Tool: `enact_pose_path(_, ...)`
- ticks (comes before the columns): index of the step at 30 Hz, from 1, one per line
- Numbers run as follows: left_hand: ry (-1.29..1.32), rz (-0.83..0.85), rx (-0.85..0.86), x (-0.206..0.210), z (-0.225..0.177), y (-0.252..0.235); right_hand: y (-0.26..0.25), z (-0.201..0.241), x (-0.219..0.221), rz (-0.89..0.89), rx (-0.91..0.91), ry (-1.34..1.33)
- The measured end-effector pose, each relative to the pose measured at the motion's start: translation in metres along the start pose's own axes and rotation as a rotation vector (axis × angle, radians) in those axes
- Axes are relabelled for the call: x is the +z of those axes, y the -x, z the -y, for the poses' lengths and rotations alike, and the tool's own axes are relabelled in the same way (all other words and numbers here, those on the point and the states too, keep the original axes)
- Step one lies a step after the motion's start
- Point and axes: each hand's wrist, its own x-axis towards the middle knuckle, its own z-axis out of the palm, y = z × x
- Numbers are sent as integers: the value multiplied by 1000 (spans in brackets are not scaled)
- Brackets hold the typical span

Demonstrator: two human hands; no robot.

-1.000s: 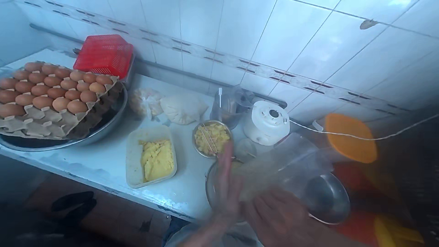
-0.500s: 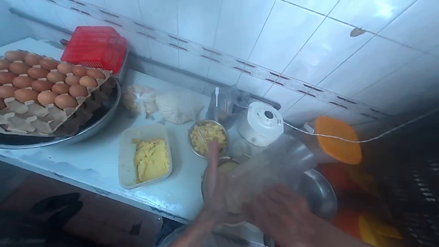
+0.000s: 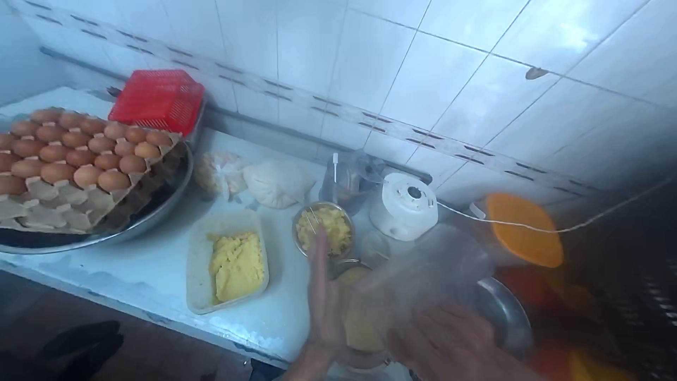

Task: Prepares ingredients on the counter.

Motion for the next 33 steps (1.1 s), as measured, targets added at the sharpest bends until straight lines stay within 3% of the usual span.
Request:
enact_pose_path(3, -71, 34, 102, 14, -1, 10, 2, 13, -2, 39, -57, 0)
enact_pose_path(7, -87, 36, 67, 7, -3, 1, -2, 1, -5, -4, -23, -20)
enact_pose_path(10, -146, 94, 151, 20, -2, 7, 3, 6, -7, 60, -108, -19)
enact_pose_path(13, -138, 32, 94, 6, -4, -6, 7, -3, -12, -1, -22, -39)
enact_pose_path(16, -165, 126, 170, 21, -4, 2, 11, 8, -13, 96, -141, -31)
enact_pose_path(19, -170, 119, 130, 14, -5, -3, 10, -1, -8, 53, -81, -61)
enact_pose_path(24, -203, 252, 172, 21, -6, -1, 12, 2, -6, 74, -186, -53)
enact_pose_path(28, -109, 58, -4, -29, -13, -31, 25, -9, -10, -40, 45, -93)
enact_pose_path(30, -44, -34, -85, -53, -14, -38, 39, -19, -9, -125, 280, -151)
enact_pose_path(33, -115, -8, -201, -77, -8, -25, 61, -40, -5, -267, 731, -314)
